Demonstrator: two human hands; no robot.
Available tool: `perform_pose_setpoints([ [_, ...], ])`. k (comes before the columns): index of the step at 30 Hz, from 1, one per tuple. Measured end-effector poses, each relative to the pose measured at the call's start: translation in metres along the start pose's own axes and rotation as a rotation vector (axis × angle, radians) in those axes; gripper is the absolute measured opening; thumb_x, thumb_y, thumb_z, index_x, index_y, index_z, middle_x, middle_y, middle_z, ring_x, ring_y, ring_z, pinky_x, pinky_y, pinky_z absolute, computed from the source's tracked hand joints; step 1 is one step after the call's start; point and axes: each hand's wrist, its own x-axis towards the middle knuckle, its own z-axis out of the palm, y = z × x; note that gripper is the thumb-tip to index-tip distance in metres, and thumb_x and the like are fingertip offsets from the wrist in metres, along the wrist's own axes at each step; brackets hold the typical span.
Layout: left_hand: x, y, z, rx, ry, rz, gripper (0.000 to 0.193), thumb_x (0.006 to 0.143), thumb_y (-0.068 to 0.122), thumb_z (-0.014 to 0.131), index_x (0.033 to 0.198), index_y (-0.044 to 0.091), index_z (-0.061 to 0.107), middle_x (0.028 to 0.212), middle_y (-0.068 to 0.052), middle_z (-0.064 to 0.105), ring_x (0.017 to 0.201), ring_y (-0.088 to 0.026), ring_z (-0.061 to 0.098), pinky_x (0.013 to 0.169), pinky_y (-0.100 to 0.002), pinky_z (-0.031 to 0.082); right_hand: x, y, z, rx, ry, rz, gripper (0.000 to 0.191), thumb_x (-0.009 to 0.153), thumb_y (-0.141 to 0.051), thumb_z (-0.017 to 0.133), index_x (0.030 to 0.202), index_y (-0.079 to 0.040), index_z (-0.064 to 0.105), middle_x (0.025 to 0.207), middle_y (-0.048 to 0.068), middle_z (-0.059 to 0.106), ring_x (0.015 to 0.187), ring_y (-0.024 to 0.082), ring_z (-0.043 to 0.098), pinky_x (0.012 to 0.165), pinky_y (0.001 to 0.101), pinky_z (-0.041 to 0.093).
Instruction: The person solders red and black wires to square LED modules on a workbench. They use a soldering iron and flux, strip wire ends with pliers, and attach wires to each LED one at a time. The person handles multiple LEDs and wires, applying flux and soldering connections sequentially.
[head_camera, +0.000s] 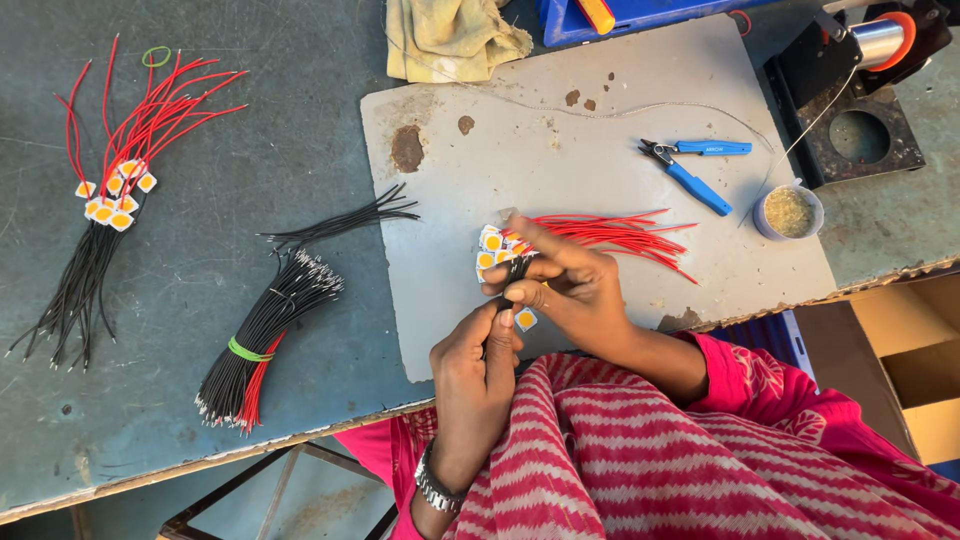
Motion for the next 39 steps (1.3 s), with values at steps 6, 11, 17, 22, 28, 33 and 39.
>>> perform_pose_setpoints([
  [6,0.001,0.003,-0.002,0.034,0.007,0.111,0.027,0.107,0.022,0.054,0.112,0.001,0.070,0.072,-0.006,0.067,0.062,-0.011,0.064,0.054,-0.029,0.051,0.001,-0.002,0.000,-0.329,-0.066,-0.147,0.055,0.101,-0.006,0.070,0.152,-0.001,0.049,0.118,0.015,0.077,0.112,0.019,0.076,0.099,0.0322,0.061],
  [11,0.003,0.005,-0.002,-0.015,-0.028,0.006,0.028,0.105,0.022,0.054,0.110,0.002,0.071,0.070,-0.007,0.067,0.059,-0.013,0.064,0.053,-0.030,0.050,0.001,-0.002,-0.001,-0.375,-0.057,-0.081,0.050,0.098,-0.008,0.072,0.145,0.000,0.056,0.115,0.012,0.079,0.099,0.014,0.076,0.090,0.0279,0.062],
  [17,0.004,0.004,-0.001,-0.002,-0.021,0.054,0.027,0.106,0.021,0.053,0.103,-0.001,0.069,0.074,-0.008,0.069,0.062,-0.015,0.065,0.056,-0.031,0.051,0.005,-0.004,-0.001,-0.458,-0.037,-0.211,0.028,0.098,-0.006,0.072,0.125,0.001,0.069,0.112,0.013,0.079,0.102,0.019,0.079,0.090,0.0301,0.065],
  [22,0.005,0.004,0.001,0.032,-0.017,0.087,0.025,0.106,0.019,0.054,0.105,-0.001,0.069,0.075,-0.009,0.071,0.064,-0.015,0.068,0.058,-0.031,0.053,0.005,-0.008,0.000,-0.507,-0.047,-0.243,0.022,0.100,-0.009,0.070,0.120,0.001,0.070,0.114,0.011,0.078,0.100,0.021,0.079,0.088,0.0315,0.065],
  [28,0.007,0.005,0.003,0.035,-0.018,0.109,0.023,0.105,0.017,0.054,0.106,-0.002,0.069,0.079,-0.011,0.072,0.068,-0.018,0.071,0.062,-0.031,0.054,0.005,-0.011,-0.003,-0.503,-0.093,-0.235,0.027,0.104,-0.014,0.064,0.125,0.002,0.069,0.119,0.011,0.076,0.098,0.020,0.078,0.085,0.0328,0.063],
  [33,0.008,0.005,0.005,0.024,-0.011,0.098,0.023,0.105,0.016,0.054,0.104,-0.002,0.069,0.079,-0.011,0.072,0.068,-0.018,0.071,0.062,-0.032,0.054,0.005,-0.008,-0.002,-0.538,-0.054,-0.231,0.022,0.103,-0.012,0.066,0.120,0.000,0.072,0.116,0.010,0.078,0.096,0.019,0.079,0.082,0.0303,0.064],
  [39,0.009,0.007,0.004,0.057,-0.010,0.134,0.023,0.106,0.016,0.055,0.101,-0.003,0.067,0.081,-0.011,0.071,0.068,-0.018,0.070,0.062,-0.032,0.053,0.005,-0.011,-0.003,-0.490,-0.063,-0.247,0.021,0.105,-0.012,0.066,0.123,-0.002,0.071,0.118,0.010,0.077,0.102,0.019,0.079,0.089,0.0306,0.064],
])
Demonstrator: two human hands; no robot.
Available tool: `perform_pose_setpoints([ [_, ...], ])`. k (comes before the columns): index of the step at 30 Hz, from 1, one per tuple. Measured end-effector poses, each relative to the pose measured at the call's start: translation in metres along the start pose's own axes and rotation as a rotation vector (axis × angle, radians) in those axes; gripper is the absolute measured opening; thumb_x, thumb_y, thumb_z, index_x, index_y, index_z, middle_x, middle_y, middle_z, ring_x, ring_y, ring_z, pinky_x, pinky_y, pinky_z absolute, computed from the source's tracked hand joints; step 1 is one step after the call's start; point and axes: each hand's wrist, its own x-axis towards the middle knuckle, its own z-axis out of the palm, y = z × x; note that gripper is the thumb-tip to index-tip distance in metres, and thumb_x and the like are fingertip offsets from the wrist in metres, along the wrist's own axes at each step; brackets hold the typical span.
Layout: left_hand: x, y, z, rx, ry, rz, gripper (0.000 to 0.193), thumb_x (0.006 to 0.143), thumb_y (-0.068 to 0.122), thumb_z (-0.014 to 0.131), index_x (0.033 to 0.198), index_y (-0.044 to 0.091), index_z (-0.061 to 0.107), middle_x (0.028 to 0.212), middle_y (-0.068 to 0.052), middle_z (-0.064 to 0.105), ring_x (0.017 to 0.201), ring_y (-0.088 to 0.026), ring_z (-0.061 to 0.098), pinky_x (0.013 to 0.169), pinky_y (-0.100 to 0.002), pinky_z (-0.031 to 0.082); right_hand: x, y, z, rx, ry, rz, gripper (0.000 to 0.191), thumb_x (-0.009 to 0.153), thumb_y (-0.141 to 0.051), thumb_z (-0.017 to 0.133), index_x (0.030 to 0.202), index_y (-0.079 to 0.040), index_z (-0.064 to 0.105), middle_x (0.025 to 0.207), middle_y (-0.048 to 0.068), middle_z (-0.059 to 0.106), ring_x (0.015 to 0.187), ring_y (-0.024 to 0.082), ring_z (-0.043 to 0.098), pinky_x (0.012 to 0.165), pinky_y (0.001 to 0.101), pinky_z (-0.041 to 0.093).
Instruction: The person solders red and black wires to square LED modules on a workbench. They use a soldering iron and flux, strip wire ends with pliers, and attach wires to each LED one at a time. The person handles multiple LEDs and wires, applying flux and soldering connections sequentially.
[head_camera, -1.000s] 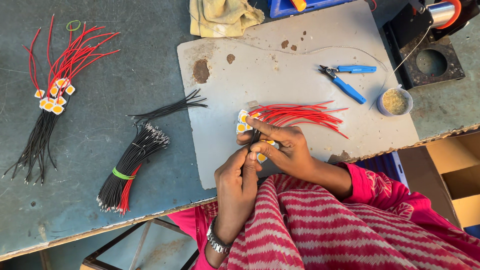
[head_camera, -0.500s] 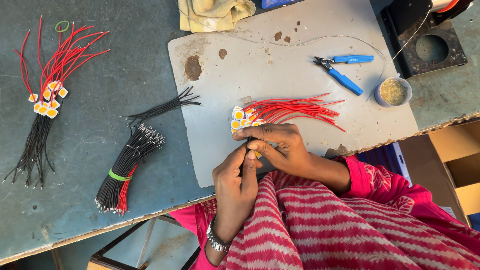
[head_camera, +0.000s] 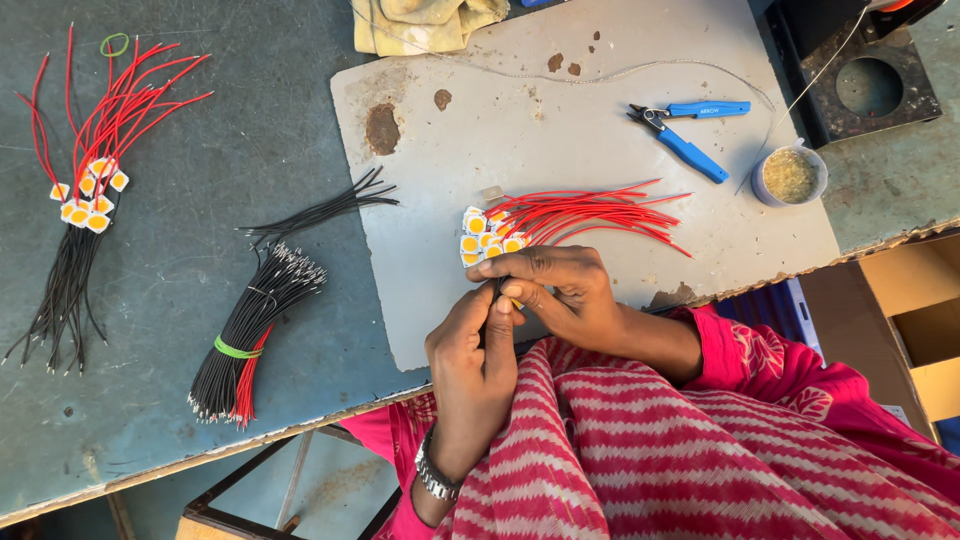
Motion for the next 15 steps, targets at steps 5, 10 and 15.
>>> perform_pose_setpoints([
  [5,0.000,0.005,-0.001,-0.049,-0.009,0.029,0.023,0.107,0.015,0.054,0.107,-0.003,0.067,0.080,-0.010,0.070,0.069,-0.018,0.070,0.062,-0.031,0.054,-0.002,-0.014,-0.001,0.581,0.004,0.258,0.040,0.102,-0.017,0.065,0.141,-0.013,0.054,0.124,0.010,0.074,0.103,0.012,0.072,0.085,0.0256,0.059],
  [10,0.001,0.003,0.003,-0.099,0.009,0.012,0.023,0.107,0.015,0.054,0.109,-0.003,0.067,0.078,-0.010,0.069,0.068,-0.016,0.069,0.062,-0.031,0.054,-0.001,-0.013,-0.003,0.633,-0.058,0.440,0.031,0.100,-0.011,0.071,0.129,0.000,0.072,0.112,0.017,0.074,0.087,0.012,0.063,0.074,0.0270,0.054],
  [15,0.000,-0.002,0.004,-0.015,-0.030,-0.097,0.025,0.106,0.017,0.058,0.096,-0.003,0.067,0.071,-0.008,0.070,0.060,-0.015,0.069,0.056,-0.030,0.052,-0.006,-0.002,-0.008,0.583,-0.026,0.342,0.019,0.101,-0.006,0.070,0.116,0.003,0.074,0.122,0.017,0.075,0.111,0.019,0.072,0.096,0.0338,0.060],
])
